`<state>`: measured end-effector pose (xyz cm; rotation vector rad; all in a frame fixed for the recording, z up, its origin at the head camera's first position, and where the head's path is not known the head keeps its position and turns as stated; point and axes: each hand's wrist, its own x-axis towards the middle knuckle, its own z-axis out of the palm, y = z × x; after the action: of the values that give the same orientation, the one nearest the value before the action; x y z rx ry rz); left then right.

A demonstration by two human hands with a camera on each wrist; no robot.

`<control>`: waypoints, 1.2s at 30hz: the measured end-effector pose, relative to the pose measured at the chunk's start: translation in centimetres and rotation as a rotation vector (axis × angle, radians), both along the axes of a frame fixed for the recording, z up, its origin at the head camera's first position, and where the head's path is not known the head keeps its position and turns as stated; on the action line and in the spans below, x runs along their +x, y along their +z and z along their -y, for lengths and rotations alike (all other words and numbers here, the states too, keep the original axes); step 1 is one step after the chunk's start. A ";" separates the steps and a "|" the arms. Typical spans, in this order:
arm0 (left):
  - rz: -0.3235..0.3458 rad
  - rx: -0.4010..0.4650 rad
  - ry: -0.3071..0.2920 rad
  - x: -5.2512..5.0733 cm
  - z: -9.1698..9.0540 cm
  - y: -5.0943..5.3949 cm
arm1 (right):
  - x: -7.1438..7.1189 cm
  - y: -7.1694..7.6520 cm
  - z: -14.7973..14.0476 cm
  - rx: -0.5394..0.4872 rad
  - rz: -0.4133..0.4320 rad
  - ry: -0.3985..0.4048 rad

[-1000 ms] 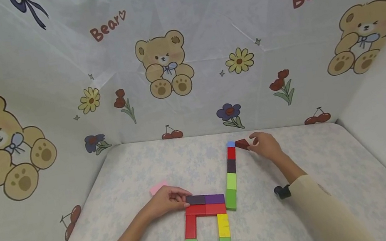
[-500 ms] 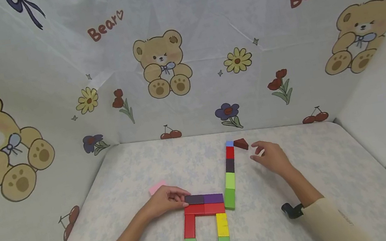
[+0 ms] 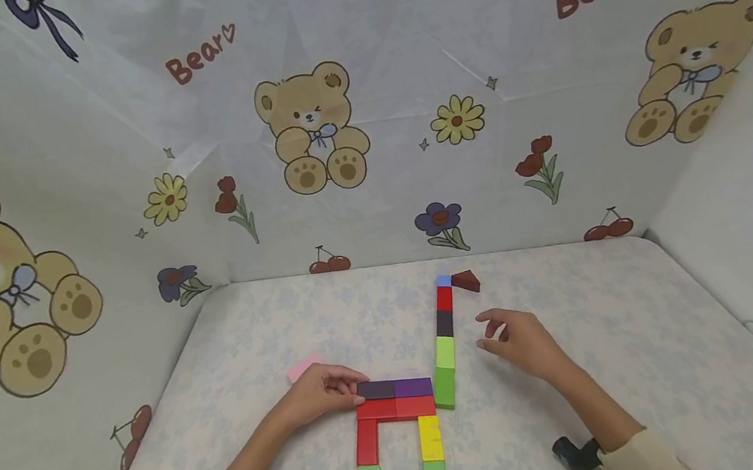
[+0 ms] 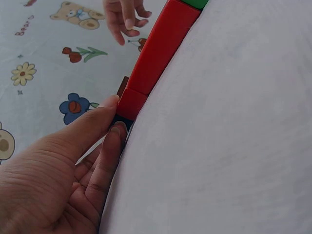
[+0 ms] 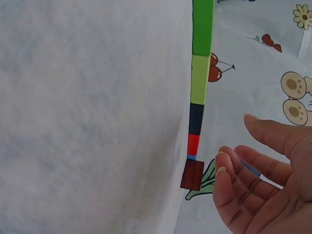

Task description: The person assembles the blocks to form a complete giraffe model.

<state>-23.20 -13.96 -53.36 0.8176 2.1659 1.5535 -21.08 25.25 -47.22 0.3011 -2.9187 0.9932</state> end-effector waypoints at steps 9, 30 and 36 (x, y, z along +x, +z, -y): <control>-0.002 -0.002 -0.010 -0.2 0.1 -0.3 | 1.3 0.0 1.5 -0.031 0.036 0.065; -0.026 -0.007 -0.003 0.0 0.1 0.2 | 2.2 -1.5 3.2 -0.212 0.144 0.225; -0.027 -0.005 -0.007 0.0 0.1 0.2 | 2.2 -2.1 3.3 -0.215 0.199 0.247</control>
<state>-23.16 -14.06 -53.19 0.8488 2.1821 1.5421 -18.84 21.97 -49.35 0.5939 -2.9598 1.4372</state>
